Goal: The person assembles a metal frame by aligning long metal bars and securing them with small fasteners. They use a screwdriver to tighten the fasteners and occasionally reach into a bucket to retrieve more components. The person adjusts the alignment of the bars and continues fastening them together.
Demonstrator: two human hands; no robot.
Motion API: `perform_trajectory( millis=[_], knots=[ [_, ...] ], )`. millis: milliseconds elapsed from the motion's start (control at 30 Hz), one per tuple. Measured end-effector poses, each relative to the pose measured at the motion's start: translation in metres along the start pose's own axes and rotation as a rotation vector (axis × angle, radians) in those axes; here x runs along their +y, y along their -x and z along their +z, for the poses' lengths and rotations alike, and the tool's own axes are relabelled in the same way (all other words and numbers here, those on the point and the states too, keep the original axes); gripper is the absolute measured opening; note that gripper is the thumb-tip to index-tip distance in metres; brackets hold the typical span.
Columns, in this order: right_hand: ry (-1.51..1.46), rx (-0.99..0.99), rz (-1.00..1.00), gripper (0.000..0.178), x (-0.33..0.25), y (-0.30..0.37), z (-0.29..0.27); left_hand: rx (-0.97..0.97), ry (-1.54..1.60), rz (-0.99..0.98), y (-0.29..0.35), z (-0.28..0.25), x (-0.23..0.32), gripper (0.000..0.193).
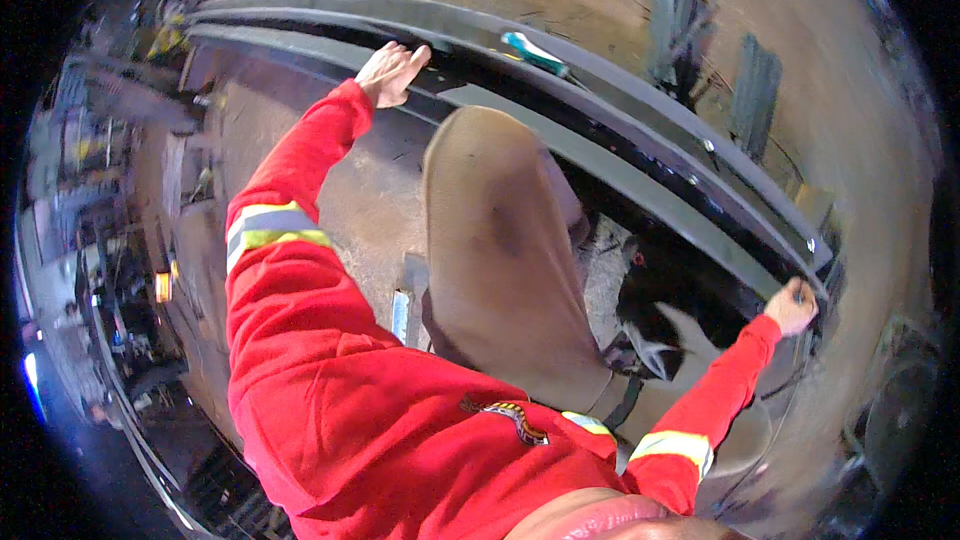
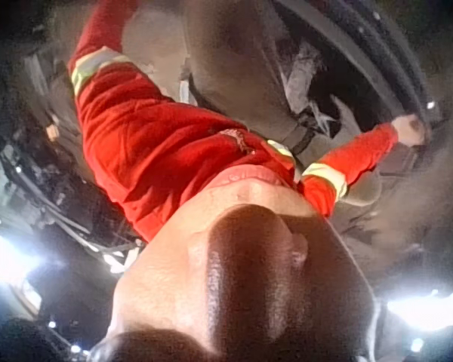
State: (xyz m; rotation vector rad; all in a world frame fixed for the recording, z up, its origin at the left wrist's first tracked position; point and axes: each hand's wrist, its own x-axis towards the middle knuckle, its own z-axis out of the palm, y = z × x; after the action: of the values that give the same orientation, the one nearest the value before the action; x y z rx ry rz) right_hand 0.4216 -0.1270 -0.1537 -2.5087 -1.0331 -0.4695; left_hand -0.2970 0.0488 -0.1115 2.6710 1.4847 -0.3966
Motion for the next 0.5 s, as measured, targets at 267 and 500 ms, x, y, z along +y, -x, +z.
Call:
perform_trajectory(
  millis=[267, 500],
  knots=[
    [0.052, -0.061, -0.119, 0.023, -0.019, -0.002, 0.009, 0.022, -0.130, -0.033, 0.020, 0.023, 0.033, 0.056],
    [-0.058, -0.136, 0.062, 0.026, -0.006, 0.000, 0.009, 0.078, 0.278, 0.075, -0.009, -0.033, 0.091, 0.032]
  ],
)
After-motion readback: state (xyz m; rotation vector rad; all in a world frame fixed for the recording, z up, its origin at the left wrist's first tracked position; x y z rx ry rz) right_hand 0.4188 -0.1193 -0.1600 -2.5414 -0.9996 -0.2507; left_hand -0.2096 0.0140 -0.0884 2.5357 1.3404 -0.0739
